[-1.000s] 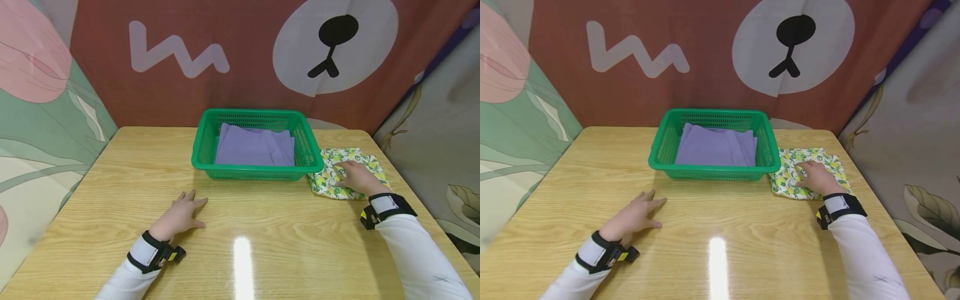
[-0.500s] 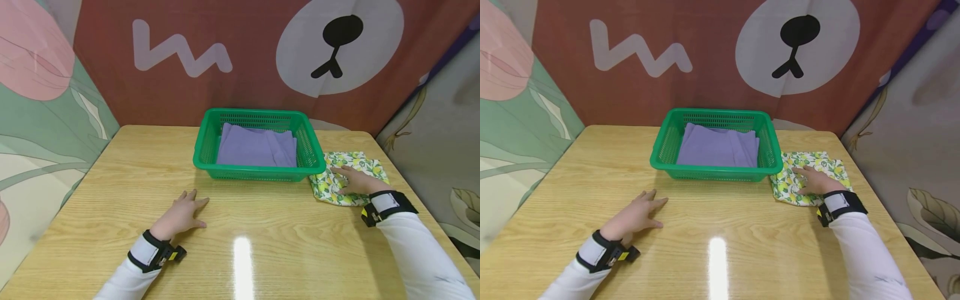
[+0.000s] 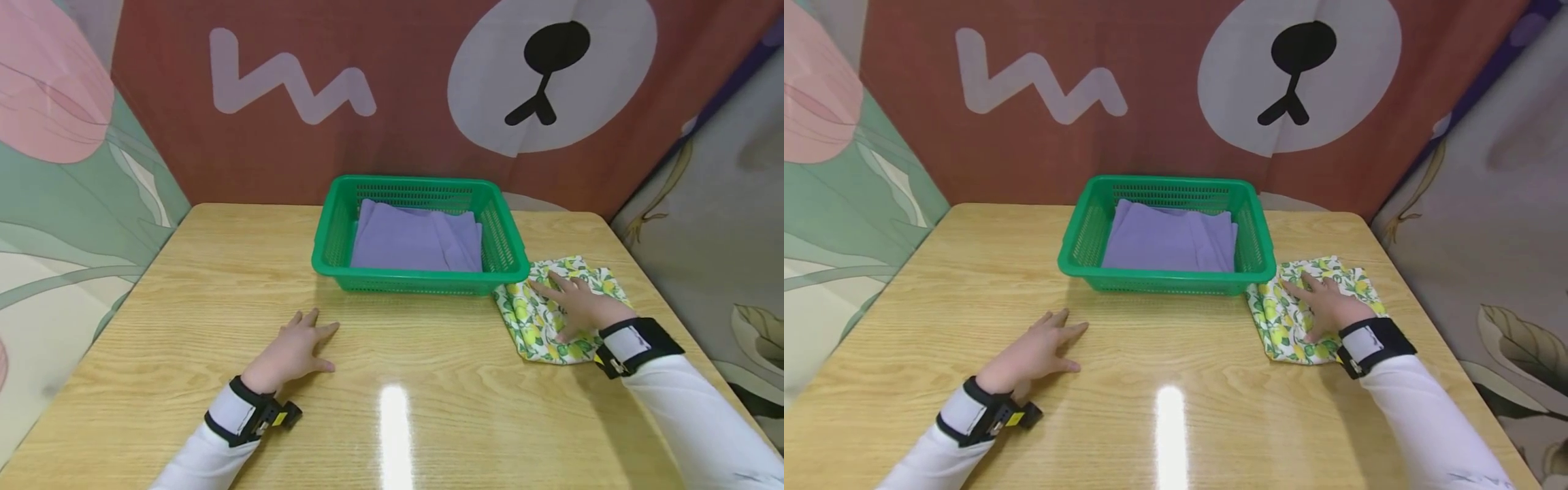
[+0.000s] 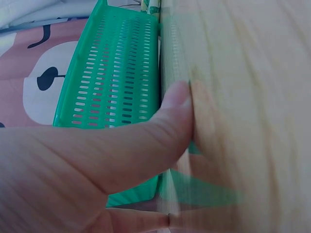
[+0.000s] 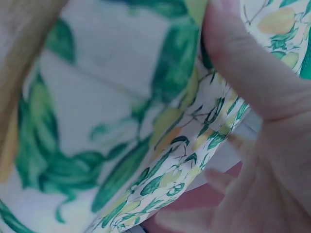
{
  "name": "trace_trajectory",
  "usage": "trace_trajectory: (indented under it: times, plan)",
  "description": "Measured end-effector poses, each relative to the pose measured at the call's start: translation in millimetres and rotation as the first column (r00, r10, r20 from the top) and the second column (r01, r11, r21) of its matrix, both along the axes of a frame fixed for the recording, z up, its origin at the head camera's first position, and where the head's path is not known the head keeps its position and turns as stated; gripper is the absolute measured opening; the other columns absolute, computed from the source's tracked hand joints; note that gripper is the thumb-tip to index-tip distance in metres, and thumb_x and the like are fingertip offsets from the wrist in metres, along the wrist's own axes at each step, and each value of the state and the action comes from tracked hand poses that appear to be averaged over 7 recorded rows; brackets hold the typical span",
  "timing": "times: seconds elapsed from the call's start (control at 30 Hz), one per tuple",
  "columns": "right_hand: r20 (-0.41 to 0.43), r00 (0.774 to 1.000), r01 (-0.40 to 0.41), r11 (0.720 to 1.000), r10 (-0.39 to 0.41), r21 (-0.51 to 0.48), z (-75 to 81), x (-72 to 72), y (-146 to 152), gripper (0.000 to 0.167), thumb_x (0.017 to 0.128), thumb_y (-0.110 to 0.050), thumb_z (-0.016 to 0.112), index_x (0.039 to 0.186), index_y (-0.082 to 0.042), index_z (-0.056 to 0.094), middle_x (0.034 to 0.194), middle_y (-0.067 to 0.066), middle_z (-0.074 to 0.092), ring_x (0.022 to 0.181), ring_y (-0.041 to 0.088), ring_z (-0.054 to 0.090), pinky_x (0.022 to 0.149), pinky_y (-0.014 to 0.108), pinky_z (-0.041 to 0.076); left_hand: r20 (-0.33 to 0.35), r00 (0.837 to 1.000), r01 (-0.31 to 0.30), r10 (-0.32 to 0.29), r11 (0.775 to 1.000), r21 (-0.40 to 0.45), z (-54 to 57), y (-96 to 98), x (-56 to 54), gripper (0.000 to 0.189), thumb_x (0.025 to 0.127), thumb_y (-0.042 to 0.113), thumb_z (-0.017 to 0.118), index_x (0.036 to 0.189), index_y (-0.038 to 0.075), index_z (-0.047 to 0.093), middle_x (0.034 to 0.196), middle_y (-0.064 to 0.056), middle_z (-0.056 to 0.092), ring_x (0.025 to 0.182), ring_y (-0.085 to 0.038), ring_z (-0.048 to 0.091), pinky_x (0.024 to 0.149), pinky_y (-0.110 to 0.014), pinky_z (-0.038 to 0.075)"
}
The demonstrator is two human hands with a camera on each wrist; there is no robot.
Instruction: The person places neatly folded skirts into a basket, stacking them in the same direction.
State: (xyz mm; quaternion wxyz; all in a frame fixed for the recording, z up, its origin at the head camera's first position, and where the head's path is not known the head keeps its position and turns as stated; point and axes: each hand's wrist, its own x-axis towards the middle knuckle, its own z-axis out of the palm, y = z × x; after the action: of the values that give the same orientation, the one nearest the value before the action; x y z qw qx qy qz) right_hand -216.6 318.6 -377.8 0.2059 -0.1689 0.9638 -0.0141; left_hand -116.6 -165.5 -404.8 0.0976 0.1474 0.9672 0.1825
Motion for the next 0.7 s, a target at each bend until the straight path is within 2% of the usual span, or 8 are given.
trace_trajectory:
  times: [0.1, 0.17, 0.33, 0.7]
  plan:
    - [0.017, 0.999, -0.032, 0.999, 0.033, -0.022, 0.6, 3.5, -2.5, 0.117, 0.060, -0.034, 0.084, 0.153, -0.023, 0.015, 0.153, 0.028, 0.006, 0.130, 0.063, 0.008, 0.085, 0.071, 0.039, -0.001, 1.000, -0.005, 0.005, 1.000, 0.002, 0.3, -0.5, 0.4, 0.069, 0.075, 0.029, 0.078, 0.135, 0.006, 0.052, 0.144, -0.037, 0.029, 0.128, -0.062, 0.025, 0.097, -0.074, 0.026]
    - [0.034, 0.999, -0.037, 0.999, 0.039, -0.038, 1.2, 6.3, -3.6, 0.117, 0.059, -0.033, 0.084, 0.153, -0.023, 0.016, 0.153, 0.028, 0.007, 0.130, 0.062, 0.009, 0.088, 0.073, 0.035, 0.000, 1.000, -0.006, 0.006, 1.000, 0.005, 0.1, -0.7, 0.5, 0.069, 0.075, 0.029, 0.078, 0.135, 0.005, 0.052, 0.144, -0.037, 0.029, 0.128, -0.062, 0.025, 0.097, -0.074, 0.026]
    - [0.059, 0.998, -0.023, 0.997, 0.027, -0.070, 0.2, 15.3, -1.8, 0.113, 0.061, -0.041, 0.080, 0.153, -0.020, 0.016, 0.152, 0.030, 0.007, 0.128, 0.065, 0.011, 0.090, 0.077, 0.027, -0.001, 1.000, -0.005, 0.005, 1.000, 0.003, -1.3, -0.8, 0.0, 0.069, 0.075, 0.029, 0.078, 0.135, 0.006, 0.052, 0.144, -0.036, 0.029, 0.128, -0.062, 0.025, 0.096, -0.074, 0.027]
    - [-0.010, 0.999, -0.036, 0.998, 0.035, -0.047, -8.7, 48.9, -8.9, 0.115, 0.062, -0.057, 0.076, 0.151, -0.014, 0.018, 0.147, 0.034, 0.012, 0.121, 0.067, 0.020, 0.083, 0.075, 0.036, -0.004, 1.000, 0.001, -0.001, 1.000, 0.004, -0.3, -0.5, 0.8, 0.069, 0.075, 0.029, 0.078, 0.135, 0.006, 0.052, 0.144, -0.037, 0.030, 0.127, -0.063, 0.026, 0.096, -0.074, 0.026]
